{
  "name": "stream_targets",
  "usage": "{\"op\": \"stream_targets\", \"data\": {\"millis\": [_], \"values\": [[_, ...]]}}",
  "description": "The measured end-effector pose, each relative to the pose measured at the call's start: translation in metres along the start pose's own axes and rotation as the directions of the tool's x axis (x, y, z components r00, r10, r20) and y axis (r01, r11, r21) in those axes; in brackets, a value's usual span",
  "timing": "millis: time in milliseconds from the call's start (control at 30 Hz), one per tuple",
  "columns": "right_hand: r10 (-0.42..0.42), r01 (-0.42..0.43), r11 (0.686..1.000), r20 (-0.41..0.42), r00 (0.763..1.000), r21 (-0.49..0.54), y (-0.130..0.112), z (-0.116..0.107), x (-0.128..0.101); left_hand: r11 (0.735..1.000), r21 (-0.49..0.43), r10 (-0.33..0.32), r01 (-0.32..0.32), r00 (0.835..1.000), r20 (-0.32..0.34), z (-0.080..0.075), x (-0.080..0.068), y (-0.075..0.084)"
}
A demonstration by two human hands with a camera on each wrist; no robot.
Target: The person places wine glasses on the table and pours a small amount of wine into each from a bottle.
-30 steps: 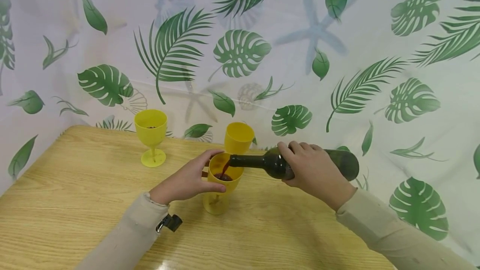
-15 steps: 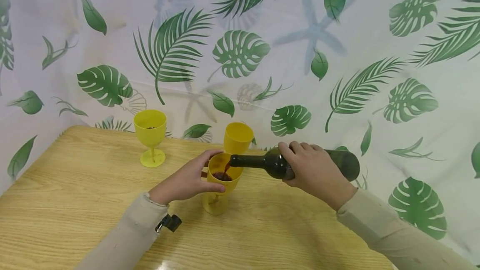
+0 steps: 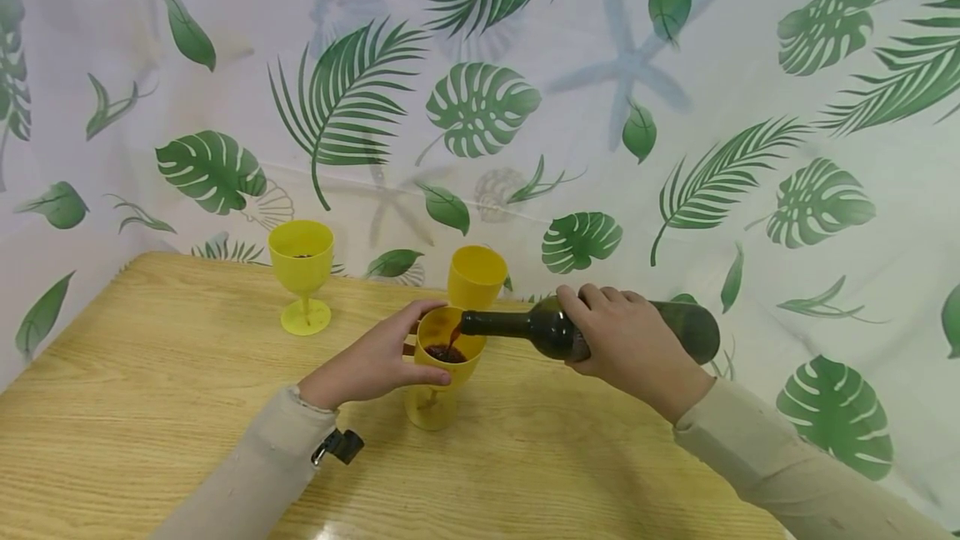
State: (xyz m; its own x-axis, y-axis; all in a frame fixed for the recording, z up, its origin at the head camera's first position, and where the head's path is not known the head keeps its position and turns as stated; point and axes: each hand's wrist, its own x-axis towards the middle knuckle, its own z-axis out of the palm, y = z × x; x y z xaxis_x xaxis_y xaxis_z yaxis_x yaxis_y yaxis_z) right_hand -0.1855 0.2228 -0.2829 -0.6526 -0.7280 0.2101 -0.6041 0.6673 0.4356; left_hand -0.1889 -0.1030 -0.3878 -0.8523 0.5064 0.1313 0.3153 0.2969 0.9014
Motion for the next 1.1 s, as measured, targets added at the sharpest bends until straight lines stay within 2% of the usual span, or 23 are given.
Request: {"op": "stream_targets", "data": {"millis": [1100], "values": [[-0.001, 0.001, 1.0, -0.026, 1.0, -0.009, -0.0026, -0.0039, 0.002, 1.0, 0.014, -0.004, 0.005, 1.0, -0.011, 0.0012, -0.0006, 0.0005]]}}
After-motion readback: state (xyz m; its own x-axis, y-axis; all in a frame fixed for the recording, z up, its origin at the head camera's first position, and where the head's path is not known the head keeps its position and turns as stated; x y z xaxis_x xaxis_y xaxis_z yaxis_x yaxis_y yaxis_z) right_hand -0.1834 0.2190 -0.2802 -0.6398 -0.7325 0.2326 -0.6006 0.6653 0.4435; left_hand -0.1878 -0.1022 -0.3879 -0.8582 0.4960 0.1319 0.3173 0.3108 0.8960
